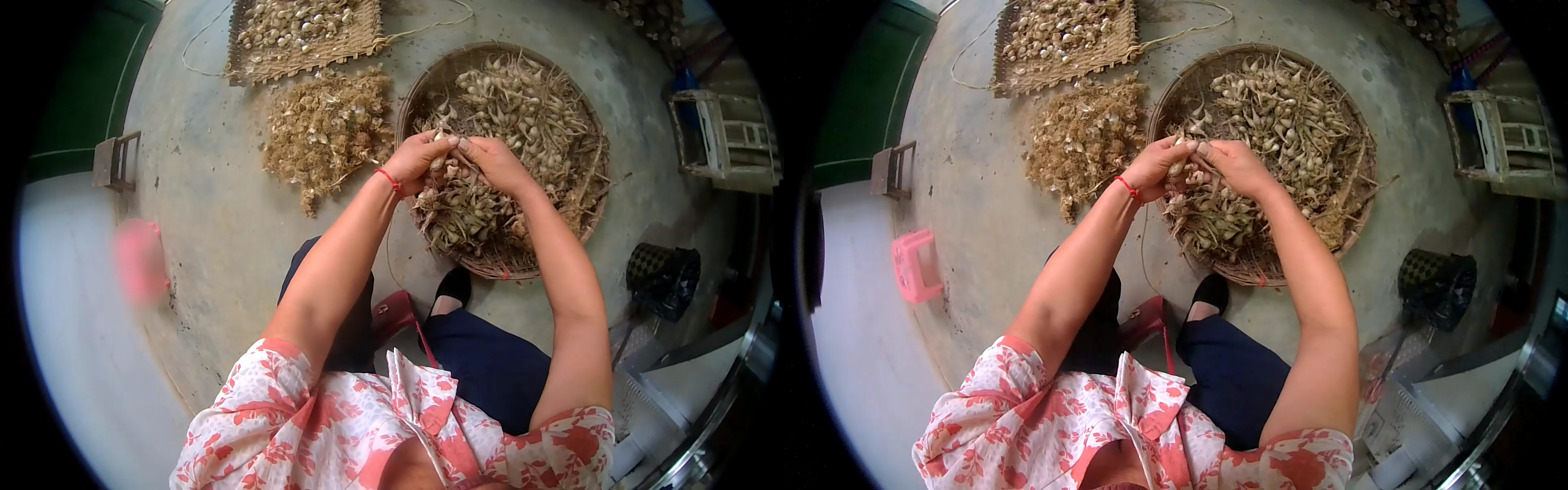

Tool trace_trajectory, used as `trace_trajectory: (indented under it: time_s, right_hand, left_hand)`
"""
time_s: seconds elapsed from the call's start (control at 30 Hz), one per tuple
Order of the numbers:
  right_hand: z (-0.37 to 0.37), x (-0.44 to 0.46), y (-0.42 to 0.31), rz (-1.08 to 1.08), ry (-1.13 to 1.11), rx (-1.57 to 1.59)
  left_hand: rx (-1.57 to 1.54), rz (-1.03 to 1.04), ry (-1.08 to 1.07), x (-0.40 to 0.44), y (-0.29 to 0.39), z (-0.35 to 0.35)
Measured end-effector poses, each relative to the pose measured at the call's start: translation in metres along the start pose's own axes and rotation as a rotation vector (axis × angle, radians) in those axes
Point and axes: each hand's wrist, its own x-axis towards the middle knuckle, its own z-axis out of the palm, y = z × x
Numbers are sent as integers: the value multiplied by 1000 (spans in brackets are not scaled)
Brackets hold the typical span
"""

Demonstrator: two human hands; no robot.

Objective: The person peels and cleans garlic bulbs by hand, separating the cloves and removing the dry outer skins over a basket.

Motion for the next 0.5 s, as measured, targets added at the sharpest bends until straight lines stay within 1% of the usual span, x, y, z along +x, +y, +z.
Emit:
trace_trajectory:
  time_s: [0.03,0.07,0.13,0.17,0.2,0.23,0.27,0.3,0.33,0.37,0.43,0.5]
  right_hand:
    - [1,-2,-6,91,-18,125]
    - [3,-4,-11,91,-19,124]
    - [8,-7,-19,100,48,262]
    - [4,-5,-13,101,52,261]
    - [-1,-2,0,149,88,328]
    - [-2,0,2,196,123,394]
    - [-2,2,5,145,188,541]
    - [-2,4,7,144,189,539]
    - [-1,5,1,112,289,291]
    - [1,6,-4,82,386,45]
    - [21,5,-16,73,237,-83]
    - [39,13,1,-43,243,-174]
  left_hand:
    - [-1,2,0,0,0,0]
    - [-25,19,-17,-1,1,0]
    - [-49,35,-37,-3,2,2]
    - [30,25,-21,-5,4,3]
    - [110,15,-6,-6,6,4]
    - [111,16,-9,-3,3,2]
    - [259,41,60,1,-3,-2]
    - [408,66,131,4,-8,-6]
    - [328,76,257,7,-12,-5]
    - [330,76,256,10,-16,-5]
    - [178,118,484,16,-24,-6]
    - [127,105,496,17,-28,-4]
